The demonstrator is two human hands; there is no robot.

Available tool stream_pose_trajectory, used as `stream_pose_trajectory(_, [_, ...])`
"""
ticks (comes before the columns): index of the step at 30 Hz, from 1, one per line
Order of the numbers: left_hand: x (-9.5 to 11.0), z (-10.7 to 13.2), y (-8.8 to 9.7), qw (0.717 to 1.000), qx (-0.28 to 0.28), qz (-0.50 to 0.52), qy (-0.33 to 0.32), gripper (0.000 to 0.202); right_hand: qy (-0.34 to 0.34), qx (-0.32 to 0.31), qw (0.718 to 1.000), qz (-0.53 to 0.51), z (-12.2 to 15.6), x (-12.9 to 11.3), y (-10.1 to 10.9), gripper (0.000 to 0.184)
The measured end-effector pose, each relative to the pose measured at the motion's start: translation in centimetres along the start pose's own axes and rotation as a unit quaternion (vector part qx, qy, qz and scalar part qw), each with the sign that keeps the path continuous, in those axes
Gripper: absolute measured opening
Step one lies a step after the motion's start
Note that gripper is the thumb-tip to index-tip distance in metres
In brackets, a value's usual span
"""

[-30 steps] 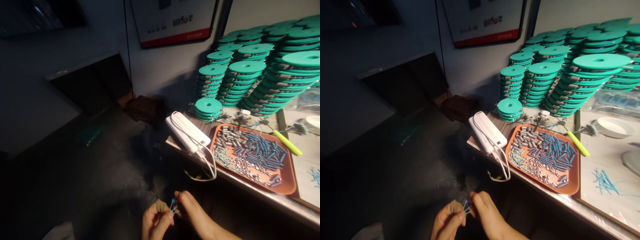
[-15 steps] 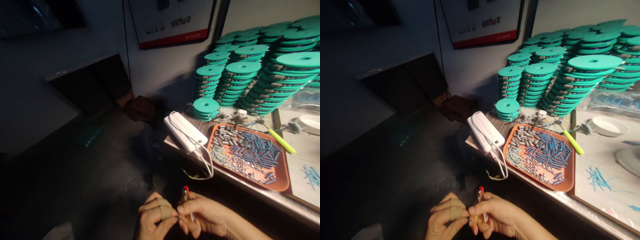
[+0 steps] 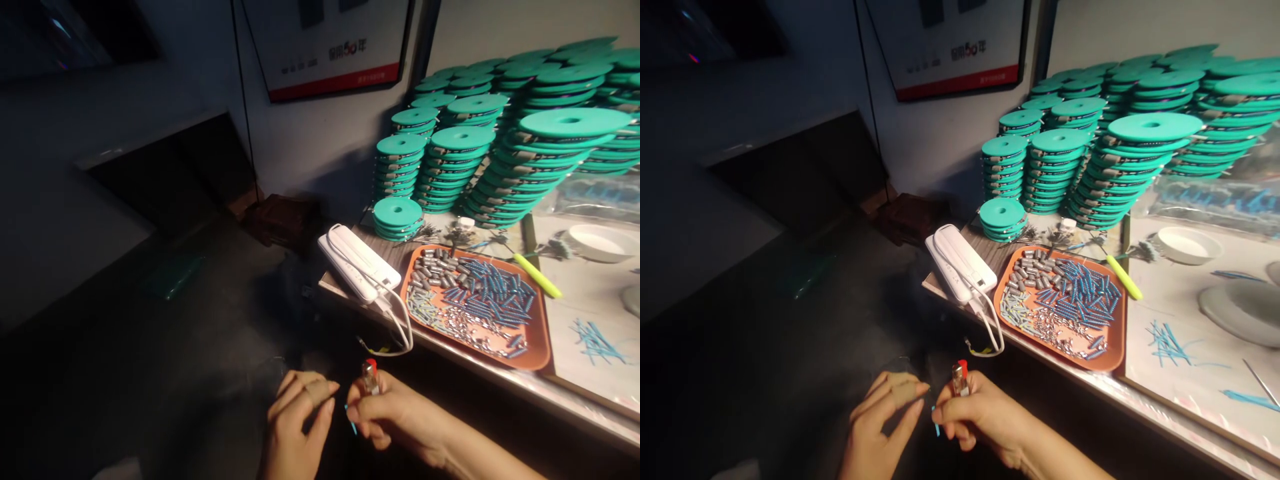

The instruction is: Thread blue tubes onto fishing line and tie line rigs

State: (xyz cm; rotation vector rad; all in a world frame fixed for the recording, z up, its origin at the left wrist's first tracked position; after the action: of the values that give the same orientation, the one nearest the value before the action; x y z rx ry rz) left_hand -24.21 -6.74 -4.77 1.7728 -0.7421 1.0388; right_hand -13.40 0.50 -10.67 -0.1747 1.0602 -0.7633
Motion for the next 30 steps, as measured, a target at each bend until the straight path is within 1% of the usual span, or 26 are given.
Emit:
stream_pose_trajectory(1, [-0.8, 0.5, -0.2, 0.997, 0.040, 0.035, 0.056, 0.014, 0.012, 0.023, 1.000, 0.000, 0.0, -0.2, 0.0, 0.010])
stream_pose_trajectory(2, [-1.6, 1.0, -0.6, 0.990, 0.066, 0.074, 0.103, 0.008, 0.027, 0.044, 0.999, 0.002, 0.0, -0.4, 0.1, 0.012])
stream_pose_trajectory(4, [-2.7, 2.0, -1.6, 0.970, 0.099, 0.141, 0.169, 0.009, 0.059, 0.082, 0.995, 0.012, 0.1, -0.8, 0.1, 0.016])
stream_pose_trajectory(7, [-3.3, 2.5, -2.8, 0.948, 0.125, 0.188, 0.224, 0.014, 0.094, 0.128, 0.987, 0.035, 0.2, -1.0, 0.2, 0.022])
stream_pose_trajectory(9, [-3.2, 2.3, -3.0, 0.938, 0.130, 0.208, 0.245, 0.016, 0.101, 0.145, 0.983, 0.048, 0.3, -1.0, 0.3, 0.024])
stream_pose_trajectory(11, [-2.9, 1.9, -3.0, 0.933, 0.122, 0.217, 0.259, 0.017, 0.108, 0.149, 0.981, 0.060, 0.3, -0.9, 0.3, 0.026])
stream_pose_trajectory(15, [-2.8, 1.5, -2.9, 0.936, 0.091, 0.212, 0.265, 0.021, 0.106, 0.136, 0.983, 0.067, 0.5, -0.9, 0.2, 0.025])
stream_pose_trajectory(18, [-3.3, 1.9, -2.8, 0.938, 0.112, 0.204, 0.256, 0.023, 0.101, 0.137, 0.982, 0.076, 0.5, -1.0, 0.2, 0.022])
stream_pose_trajectory(22, [-3.8, 2.4, -2.9, 0.935, 0.150, 0.193, 0.258, 0.022, 0.114, 0.142, 0.977, 0.111, 0.4, -1.0, 0.4, 0.018])
stream_pose_trajectory(27, [-3.0, 2.0, -2.9, 0.938, 0.139, 0.200, 0.245, 0.023, 0.146, 0.160, 0.965, 0.145, 0.2, -0.6, 0.7, 0.014])
stream_pose_trajectory(30, [-2.3, 1.7, -2.8, 0.943, 0.134, 0.199, 0.231, 0.024, 0.152, 0.162, 0.963, 0.153, 0.2, -0.5, 0.6, 0.013])
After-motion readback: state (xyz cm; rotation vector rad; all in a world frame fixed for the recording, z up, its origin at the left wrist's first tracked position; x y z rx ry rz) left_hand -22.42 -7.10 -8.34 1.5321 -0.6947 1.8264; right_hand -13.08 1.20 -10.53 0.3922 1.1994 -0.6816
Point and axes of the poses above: each hand's wrist, its own z-axis away from the middle knuckle, its own y-axis out of the back of the hand, x = y × z, the point moved 4 cm from there along -z, towards the middle knuckle, and after that the axes turned 12 degrees about z, right-handed, at the moved point
